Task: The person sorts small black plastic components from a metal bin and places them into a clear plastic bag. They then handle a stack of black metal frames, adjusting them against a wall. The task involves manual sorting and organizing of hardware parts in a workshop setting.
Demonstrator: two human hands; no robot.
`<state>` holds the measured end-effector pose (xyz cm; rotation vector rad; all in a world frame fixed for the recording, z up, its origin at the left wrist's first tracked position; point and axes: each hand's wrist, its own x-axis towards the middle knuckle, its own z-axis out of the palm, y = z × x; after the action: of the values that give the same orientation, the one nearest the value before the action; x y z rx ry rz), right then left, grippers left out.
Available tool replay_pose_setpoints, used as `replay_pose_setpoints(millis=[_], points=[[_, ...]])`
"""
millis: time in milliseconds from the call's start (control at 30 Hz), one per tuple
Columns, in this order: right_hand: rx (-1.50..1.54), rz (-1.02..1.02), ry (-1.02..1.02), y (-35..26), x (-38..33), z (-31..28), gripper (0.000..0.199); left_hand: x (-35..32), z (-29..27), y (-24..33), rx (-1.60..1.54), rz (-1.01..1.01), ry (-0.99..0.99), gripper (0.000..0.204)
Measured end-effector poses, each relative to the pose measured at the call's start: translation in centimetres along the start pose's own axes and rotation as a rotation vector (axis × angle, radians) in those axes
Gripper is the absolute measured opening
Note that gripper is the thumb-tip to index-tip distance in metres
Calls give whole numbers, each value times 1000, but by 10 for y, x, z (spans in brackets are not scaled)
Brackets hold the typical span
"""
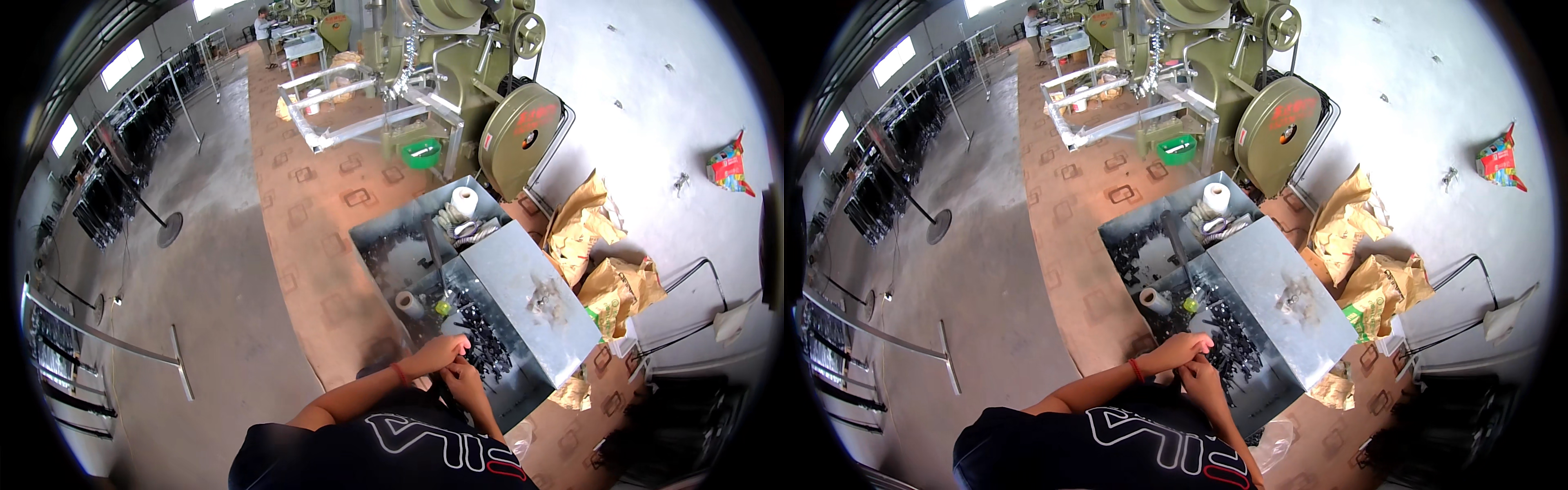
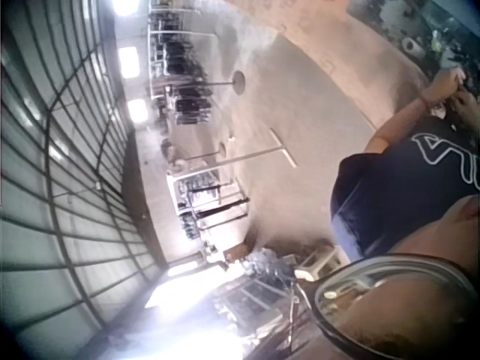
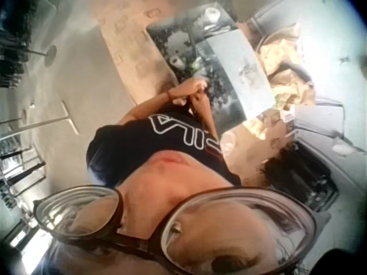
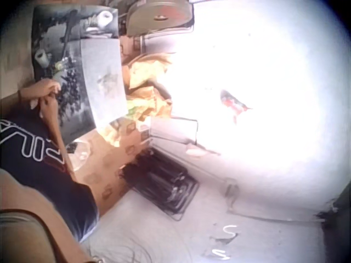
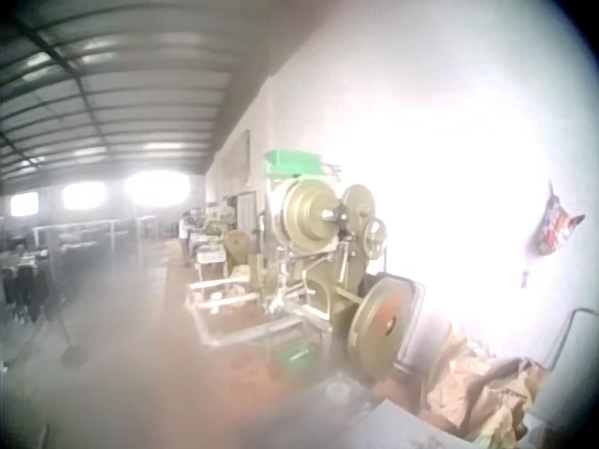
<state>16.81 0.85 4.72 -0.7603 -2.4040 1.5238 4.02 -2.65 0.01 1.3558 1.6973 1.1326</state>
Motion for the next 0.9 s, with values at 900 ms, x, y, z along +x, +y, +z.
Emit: replay_pose_setpoints(millis=[900], points=[[8,-57,-21,-32,26,19,17,-4,-49,4,-259,113,59,29]])
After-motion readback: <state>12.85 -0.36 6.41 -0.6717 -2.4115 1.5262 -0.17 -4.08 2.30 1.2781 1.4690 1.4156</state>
